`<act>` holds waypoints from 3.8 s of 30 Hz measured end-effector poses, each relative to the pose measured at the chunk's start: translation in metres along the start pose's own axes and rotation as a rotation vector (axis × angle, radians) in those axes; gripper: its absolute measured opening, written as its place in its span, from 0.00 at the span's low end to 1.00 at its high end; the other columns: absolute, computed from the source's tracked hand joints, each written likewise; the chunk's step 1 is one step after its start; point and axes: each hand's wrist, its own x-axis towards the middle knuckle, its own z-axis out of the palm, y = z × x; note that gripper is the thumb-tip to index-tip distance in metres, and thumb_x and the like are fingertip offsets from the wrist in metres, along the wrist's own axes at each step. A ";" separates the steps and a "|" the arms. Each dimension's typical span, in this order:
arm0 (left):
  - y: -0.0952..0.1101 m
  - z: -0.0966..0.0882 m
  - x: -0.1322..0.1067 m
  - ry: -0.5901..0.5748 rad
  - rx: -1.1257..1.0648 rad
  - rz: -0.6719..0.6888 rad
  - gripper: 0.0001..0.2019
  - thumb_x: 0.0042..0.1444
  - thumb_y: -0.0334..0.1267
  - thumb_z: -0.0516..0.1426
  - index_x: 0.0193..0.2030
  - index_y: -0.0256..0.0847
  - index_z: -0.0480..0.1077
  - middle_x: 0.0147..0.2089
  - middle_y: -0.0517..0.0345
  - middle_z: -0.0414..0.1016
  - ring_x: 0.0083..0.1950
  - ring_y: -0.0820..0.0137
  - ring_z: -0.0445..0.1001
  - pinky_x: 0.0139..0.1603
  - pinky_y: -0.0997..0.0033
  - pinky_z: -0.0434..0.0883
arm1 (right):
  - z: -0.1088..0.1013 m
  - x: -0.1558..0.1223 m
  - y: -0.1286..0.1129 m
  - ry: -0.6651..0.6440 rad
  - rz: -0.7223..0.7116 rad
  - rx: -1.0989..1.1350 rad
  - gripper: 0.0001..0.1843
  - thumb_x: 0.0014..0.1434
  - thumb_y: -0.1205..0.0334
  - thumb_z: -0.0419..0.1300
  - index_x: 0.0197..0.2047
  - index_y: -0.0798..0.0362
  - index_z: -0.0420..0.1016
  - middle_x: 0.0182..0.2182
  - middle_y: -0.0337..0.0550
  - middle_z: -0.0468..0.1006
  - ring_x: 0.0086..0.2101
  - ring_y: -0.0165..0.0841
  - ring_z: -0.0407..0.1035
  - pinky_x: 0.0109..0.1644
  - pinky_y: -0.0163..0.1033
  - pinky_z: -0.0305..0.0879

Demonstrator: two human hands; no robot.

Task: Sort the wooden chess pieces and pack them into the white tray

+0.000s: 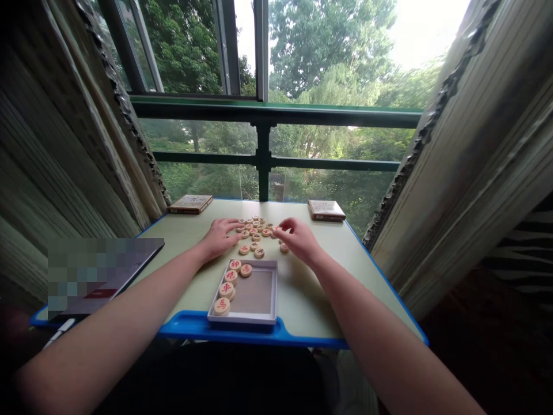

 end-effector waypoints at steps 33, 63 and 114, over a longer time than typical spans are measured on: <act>-0.002 0.006 0.006 0.062 -0.076 0.049 0.11 0.50 0.41 0.56 0.36 0.40 0.76 0.44 0.51 0.74 0.50 0.60 0.69 0.55 0.58 0.65 | 0.029 -0.030 -0.026 -0.368 -0.371 -0.314 0.12 0.46 0.55 0.65 0.34 0.51 0.74 0.35 0.43 0.73 0.40 0.36 0.64 0.48 0.43 0.59; 0.005 -0.002 -0.001 0.032 -0.052 0.159 0.11 0.53 0.40 0.53 0.35 0.41 0.76 0.39 0.54 0.78 0.45 0.64 0.71 0.51 0.64 0.67 | 0.024 0.016 0.023 -0.090 -0.348 -0.510 0.06 0.51 0.59 0.61 0.31 0.50 0.77 0.32 0.42 0.79 0.43 0.40 0.64 0.50 0.46 0.59; 0.016 -0.009 -0.016 0.255 -0.001 0.016 0.11 0.48 0.36 0.52 0.18 0.39 0.69 0.22 0.57 0.71 0.28 0.70 0.68 0.32 0.71 0.63 | -0.003 -0.038 -0.040 -0.636 -0.534 -0.436 0.09 0.49 0.55 0.63 0.30 0.52 0.79 0.23 0.39 0.74 0.26 0.28 0.64 0.30 0.34 0.57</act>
